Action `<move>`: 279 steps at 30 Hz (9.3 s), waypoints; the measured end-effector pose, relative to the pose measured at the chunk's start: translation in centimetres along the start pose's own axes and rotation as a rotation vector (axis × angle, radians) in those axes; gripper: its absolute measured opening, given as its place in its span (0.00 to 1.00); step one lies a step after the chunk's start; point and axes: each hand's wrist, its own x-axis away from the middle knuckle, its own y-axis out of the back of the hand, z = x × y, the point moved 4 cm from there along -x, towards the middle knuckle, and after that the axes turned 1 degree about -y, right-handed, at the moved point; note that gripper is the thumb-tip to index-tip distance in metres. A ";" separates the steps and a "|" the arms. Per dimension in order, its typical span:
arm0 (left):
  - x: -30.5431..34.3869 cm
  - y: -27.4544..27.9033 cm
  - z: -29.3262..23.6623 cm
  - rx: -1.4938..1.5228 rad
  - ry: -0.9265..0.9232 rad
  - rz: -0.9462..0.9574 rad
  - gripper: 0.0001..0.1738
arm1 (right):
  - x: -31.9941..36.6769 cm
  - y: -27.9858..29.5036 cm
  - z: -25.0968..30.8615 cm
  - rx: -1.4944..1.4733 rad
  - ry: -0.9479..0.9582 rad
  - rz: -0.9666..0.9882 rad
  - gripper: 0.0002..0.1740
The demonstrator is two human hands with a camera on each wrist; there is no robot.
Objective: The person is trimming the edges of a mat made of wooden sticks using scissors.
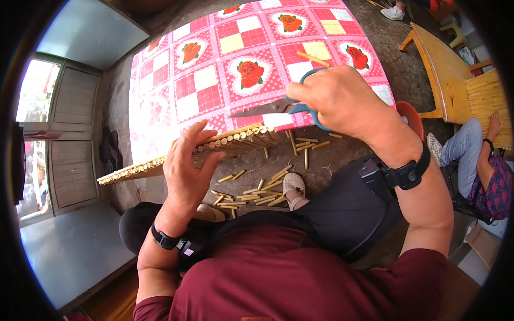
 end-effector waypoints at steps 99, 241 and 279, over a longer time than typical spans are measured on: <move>1.1 2.8 3.5 -0.326 0.002 0.311 0.24 | -1.0 -1.5 -3.1 -1.012 -0.632 -0.101 0.15; 9.1 -14.6 7.4 1.695 1.065 -0.168 0.21 | -1.6 -4.2 -9.2 -1.163 -0.865 -0.561 0.23; 16.8 -6.0 17.5 1.601 1.072 -0.359 0.11 | -1.6 -9.1 4.0 -0.144 -0.274 0.657 0.26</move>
